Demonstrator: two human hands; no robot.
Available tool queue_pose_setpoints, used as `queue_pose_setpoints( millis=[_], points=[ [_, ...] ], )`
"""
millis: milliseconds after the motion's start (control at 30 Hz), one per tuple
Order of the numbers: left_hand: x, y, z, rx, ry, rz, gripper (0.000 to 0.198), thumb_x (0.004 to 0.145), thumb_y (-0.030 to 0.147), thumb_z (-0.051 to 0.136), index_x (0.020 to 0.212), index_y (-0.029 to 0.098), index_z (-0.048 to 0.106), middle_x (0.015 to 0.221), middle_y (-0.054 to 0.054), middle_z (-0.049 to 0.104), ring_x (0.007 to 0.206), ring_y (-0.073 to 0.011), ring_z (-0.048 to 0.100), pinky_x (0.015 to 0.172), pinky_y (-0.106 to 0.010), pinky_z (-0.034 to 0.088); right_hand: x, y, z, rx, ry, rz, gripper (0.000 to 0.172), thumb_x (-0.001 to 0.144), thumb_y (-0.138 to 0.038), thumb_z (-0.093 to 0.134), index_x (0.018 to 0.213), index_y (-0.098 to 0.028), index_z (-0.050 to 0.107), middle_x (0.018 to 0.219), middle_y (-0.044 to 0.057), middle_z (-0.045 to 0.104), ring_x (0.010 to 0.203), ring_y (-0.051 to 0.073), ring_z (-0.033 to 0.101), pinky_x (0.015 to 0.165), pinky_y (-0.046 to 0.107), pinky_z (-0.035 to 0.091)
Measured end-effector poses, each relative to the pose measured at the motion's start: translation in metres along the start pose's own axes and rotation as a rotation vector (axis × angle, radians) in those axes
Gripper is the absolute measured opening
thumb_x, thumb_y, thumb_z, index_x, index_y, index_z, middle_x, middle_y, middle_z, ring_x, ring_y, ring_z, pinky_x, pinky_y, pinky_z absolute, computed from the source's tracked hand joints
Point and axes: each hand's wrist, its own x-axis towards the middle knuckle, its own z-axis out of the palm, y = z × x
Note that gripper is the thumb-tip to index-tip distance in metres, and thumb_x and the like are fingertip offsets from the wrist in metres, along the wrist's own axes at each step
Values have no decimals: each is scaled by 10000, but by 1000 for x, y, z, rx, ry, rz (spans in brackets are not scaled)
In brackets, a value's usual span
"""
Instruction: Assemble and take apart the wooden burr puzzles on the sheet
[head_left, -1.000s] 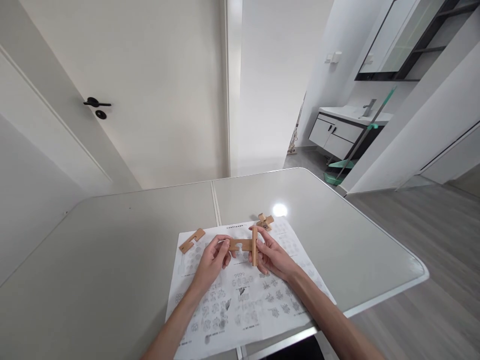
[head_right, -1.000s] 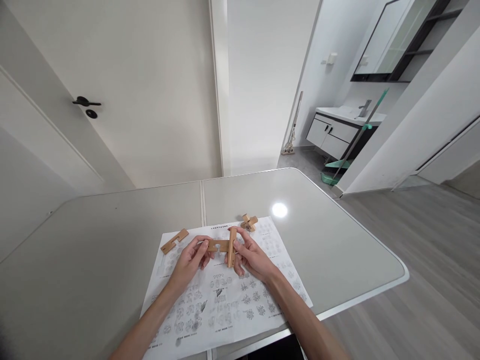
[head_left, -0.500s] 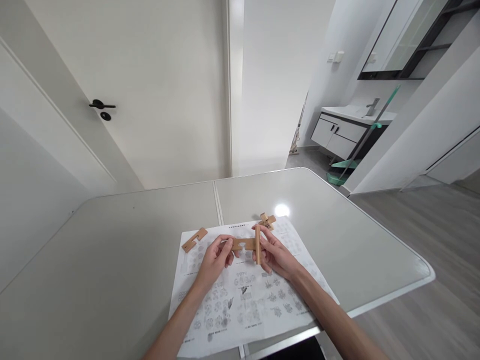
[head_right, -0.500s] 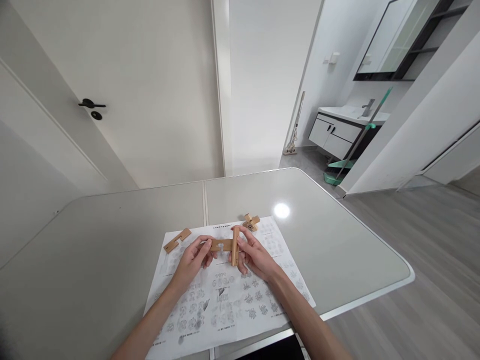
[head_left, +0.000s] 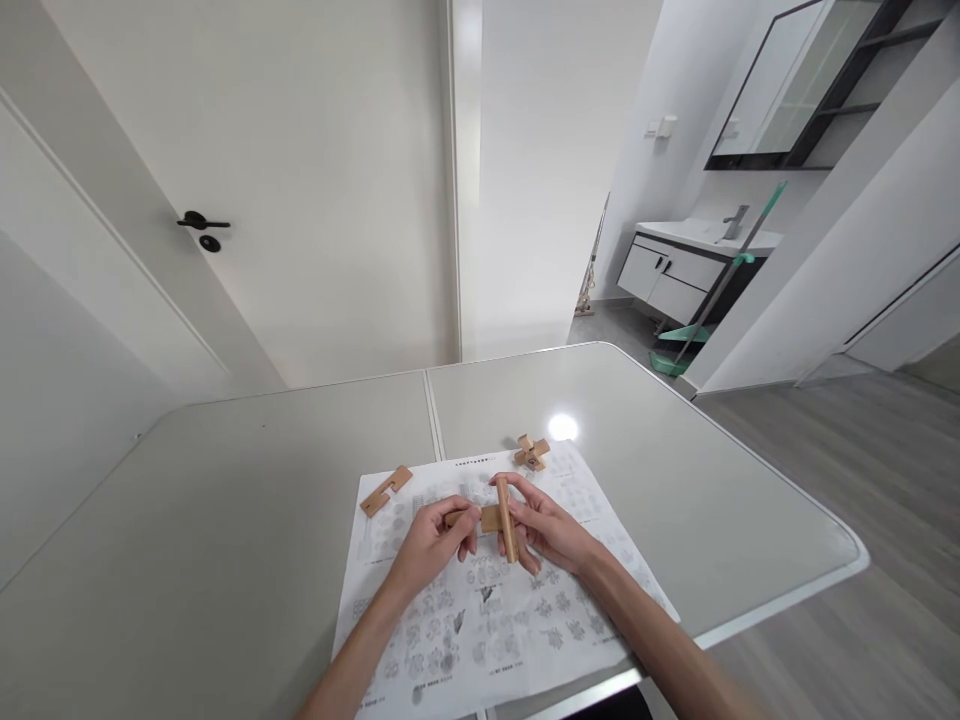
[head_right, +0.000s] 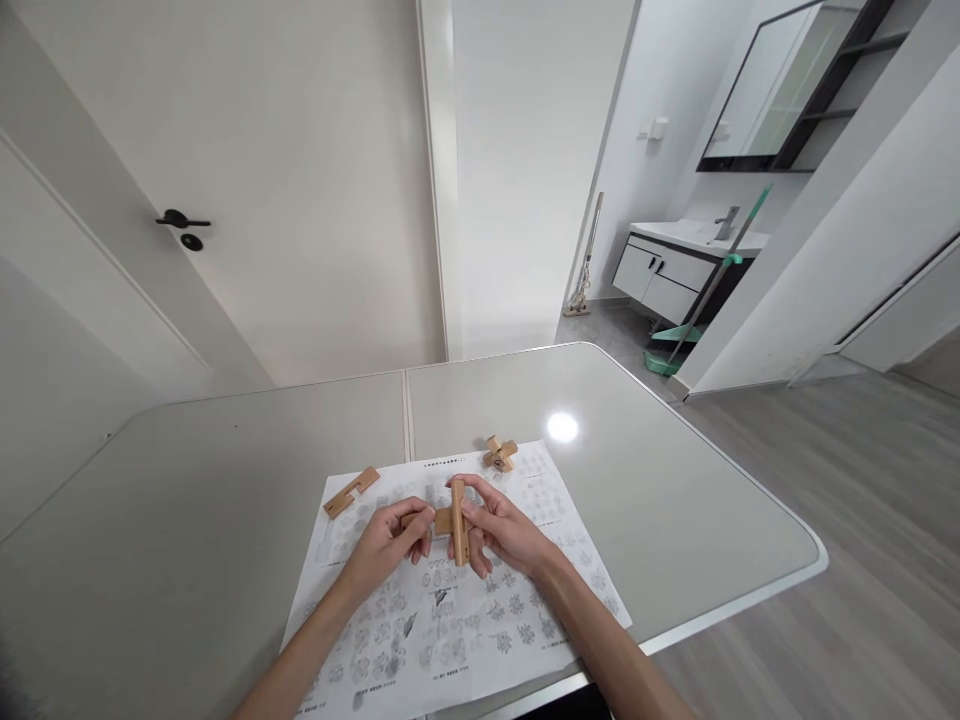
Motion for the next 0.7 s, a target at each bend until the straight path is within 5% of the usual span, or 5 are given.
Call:
queue_pose_setpoints(
  millis=[700],
  points=[
    [-6, 2, -5, 89, -61, 39, 408, 964, 550, 602, 826, 168, 646, 591, -1, 633, 519, -107, 474, 548, -241, 394, -3, -2, 0, 7, -68, 36, 675, 933, -613, 660, 1429, -243, 392, 569, -54, 681, 334, 114, 555, 439, 204, 434]
  ],
)
